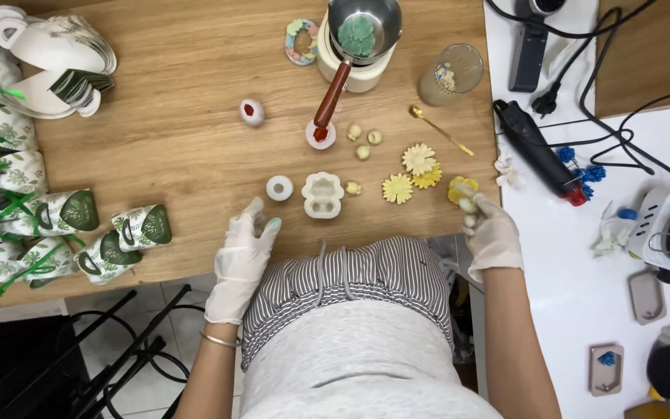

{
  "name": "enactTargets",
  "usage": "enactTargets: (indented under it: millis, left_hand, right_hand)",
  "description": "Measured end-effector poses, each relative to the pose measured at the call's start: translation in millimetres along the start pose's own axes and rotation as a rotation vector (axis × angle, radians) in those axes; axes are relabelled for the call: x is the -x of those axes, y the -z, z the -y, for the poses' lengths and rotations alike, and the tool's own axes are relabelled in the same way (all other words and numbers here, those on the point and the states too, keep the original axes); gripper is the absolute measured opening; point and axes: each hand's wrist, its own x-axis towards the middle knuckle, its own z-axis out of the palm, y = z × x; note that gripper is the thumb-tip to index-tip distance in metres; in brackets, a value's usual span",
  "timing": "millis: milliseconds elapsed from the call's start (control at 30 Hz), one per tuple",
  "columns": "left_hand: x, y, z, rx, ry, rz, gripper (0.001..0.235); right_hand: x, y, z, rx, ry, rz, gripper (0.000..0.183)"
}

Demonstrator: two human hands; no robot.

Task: The person places small red and yellow flower-shaped pieces into white circular molds on a wooden table. They then stir a green substance in a small pot on a warmer and retrieve a white mold from a shelf.

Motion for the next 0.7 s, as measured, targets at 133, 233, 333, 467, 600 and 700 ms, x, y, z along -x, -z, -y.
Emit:
enactTargets:
  millis: [133,233,333,467,600,700]
  left_hand:
    - [-12,-1,-19,-0.006,0.054,0.030,0.063]
    - [-13,-7,-18,-0.056,0.025,0.051,0.058]
    - [-18,-17,-4,-0.029,-0.108,-0.001,0.060]
    - [-30,-21,6,-0.068,-0.160,-0.009,0.071]
    - [-46,-14,-2,-0.155,-0.087,0.094,0.081]
    - [-54,-14,0,-0.117,-0.084,0.150,0.086]
  right_hand:
    - [20,15,-21,-0.036,-0.056,0.058,0.034]
    - [47,0,-19,-0.019,-0.112,-0.001,0.033]
    - [52,-6,-20,0.041,-0.058,-0.027,0.031]
    - [72,-24,-15,0.076,-0.006,-0.036,0.030]
    - [99,-40,-18,0.142,0.067,-0.086,0.029]
    - [89,-19,-45,0.079,0.041,-0.096,0.027]
